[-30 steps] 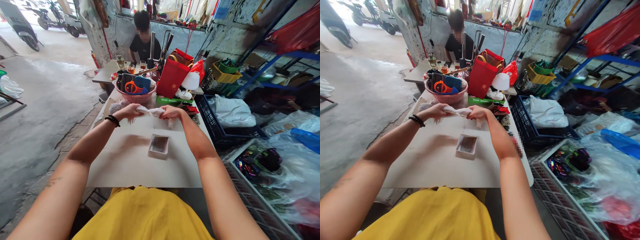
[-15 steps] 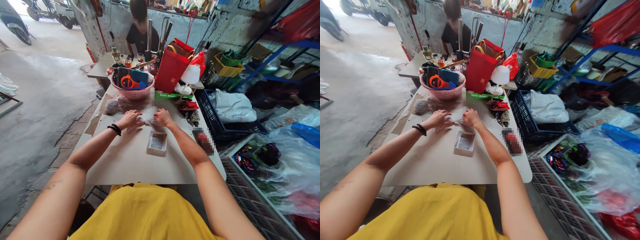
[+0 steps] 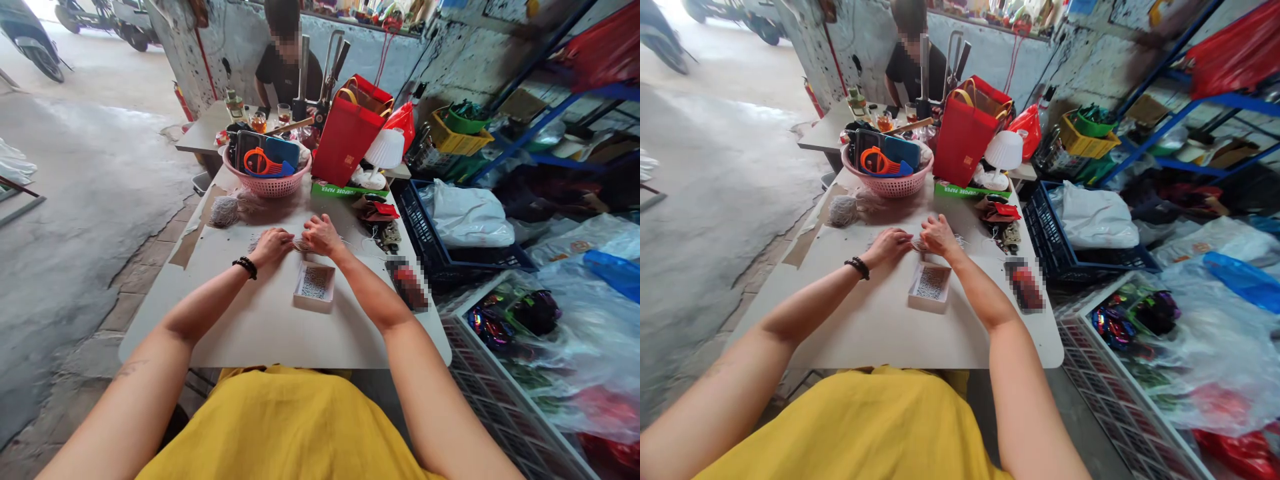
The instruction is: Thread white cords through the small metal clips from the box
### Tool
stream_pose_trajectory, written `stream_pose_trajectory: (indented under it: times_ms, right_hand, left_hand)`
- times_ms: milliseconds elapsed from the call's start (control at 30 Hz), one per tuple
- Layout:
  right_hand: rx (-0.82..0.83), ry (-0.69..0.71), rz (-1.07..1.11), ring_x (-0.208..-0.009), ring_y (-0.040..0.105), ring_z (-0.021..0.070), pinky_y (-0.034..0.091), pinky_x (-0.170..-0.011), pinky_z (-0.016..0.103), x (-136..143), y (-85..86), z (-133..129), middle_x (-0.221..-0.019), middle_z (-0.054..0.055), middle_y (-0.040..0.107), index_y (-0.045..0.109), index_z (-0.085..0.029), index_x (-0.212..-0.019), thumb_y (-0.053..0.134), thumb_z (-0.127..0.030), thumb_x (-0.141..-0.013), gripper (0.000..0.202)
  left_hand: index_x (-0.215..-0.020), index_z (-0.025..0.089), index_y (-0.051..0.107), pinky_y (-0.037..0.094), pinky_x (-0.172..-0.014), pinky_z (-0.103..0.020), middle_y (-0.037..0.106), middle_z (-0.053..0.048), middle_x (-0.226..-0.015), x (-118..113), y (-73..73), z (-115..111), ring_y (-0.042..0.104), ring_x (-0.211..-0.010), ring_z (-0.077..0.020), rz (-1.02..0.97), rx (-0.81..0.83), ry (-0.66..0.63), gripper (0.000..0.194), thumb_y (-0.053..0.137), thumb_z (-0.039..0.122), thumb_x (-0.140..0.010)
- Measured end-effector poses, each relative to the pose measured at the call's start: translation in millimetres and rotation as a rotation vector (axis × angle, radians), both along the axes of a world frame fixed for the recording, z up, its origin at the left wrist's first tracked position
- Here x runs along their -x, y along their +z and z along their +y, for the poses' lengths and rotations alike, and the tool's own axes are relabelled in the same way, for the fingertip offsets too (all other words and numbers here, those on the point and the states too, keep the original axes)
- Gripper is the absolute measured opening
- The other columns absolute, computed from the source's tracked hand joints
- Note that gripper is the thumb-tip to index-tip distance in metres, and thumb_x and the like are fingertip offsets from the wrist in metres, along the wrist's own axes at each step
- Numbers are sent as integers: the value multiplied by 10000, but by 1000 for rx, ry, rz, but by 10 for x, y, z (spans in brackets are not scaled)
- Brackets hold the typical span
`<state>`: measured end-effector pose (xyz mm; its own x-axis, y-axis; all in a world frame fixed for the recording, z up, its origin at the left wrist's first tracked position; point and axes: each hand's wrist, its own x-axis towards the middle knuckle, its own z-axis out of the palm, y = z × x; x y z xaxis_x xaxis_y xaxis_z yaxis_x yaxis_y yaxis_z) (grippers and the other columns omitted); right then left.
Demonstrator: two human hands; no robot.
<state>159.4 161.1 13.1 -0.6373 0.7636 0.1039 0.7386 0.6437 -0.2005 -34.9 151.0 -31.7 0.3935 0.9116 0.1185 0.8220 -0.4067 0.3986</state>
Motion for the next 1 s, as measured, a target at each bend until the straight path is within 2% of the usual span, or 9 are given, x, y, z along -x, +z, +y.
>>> stream_pose_trajectory:
  times_ms: [167,333,400,433,533,633,733,867,1000]
  right_hand:
    - [266,-310,630,-842,529,192,394,-875,354,9,-35,9,-751,44,640,579,-178,-567,585,-193,-713,146]
    - [313,-510,878,-544,492,120,495,-665,299,-595,197,-73,-583,-26,519,446,-214,-621,424,-239,-787,169]
    - [311,-582,989,-458,418,89,512,-629,295,-900,345,-198,-582,-44,515,425,-221,-652,411,-248,-808,160]
    - [356,-628,1153,-430,392,76,510,-591,286,-1012,412,-281,-592,-48,538,442,-219,-665,477,-252,-791,135]
    - [519,-630,1380,-416,434,73,463,-475,238,-1072,538,-578,-621,-34,607,512,-209,-711,630,-267,-757,139]
    - [704,-596,1482,-556,604,118,538,-566,270,-772,531,-875,-726,3,685,538,-207,-763,674,-305,-777,169]
    - [808,-572,1619,-796,696,163,580,-764,334,-422,433,-1127,-897,31,727,547,-219,-821,685,-344,-791,189]
    - [743,-599,1638,-919,693,173,548,-891,368,-316,244,-1380,-981,28,715,564,-232,-831,693,-387,-781,209]
    - [597,-717,1266,-823,678,210,552,-843,441,-521,65,-1606,-865,56,691,576,-217,-803,617,-446,-808,232]
  left_hand:
    - [-1067,203,733,440,-881,-341,722,-109,-1054,7,-20,-16,637,-952,-249,-57,0,23,315,600,403,-864]
    - [-1066,207,730,434,-922,-374,713,-111,-1063,29,7,-33,624,-993,-265,-75,24,22,295,597,380,-866]
    - [-1113,205,704,397,-991,-421,688,-121,-1132,-3,95,-91,588,-1079,-288,-78,-3,61,318,632,347,-838]
    - [-1143,203,685,370,-1023,-449,664,-128,-1187,-39,160,-143,556,-1135,-302,-99,-37,97,349,652,326,-819]
    - [-1108,186,681,370,-1033,-460,641,-129,-1220,-238,403,-412,531,-1164,-291,-307,-88,93,283,580,289,-865]
    - [-1030,178,694,490,-846,-376,702,-93,-970,-534,581,-794,622,-860,-210,-606,223,-92,277,569,375,-879]
    - [-1201,169,603,506,-677,-299,682,-80,-950,-791,594,-1125,605,-724,-157,-969,657,-291,562,720,477,-746]
    - [-933,138,680,462,-586,-257,616,-24,-690,-841,488,-1346,543,-585,-109,-1106,974,-167,505,665,610,-752]
    - [-853,143,703,409,-508,-240,547,14,-547,-671,401,-1464,486,-499,-100,-965,1062,-97,494,629,624,-766]
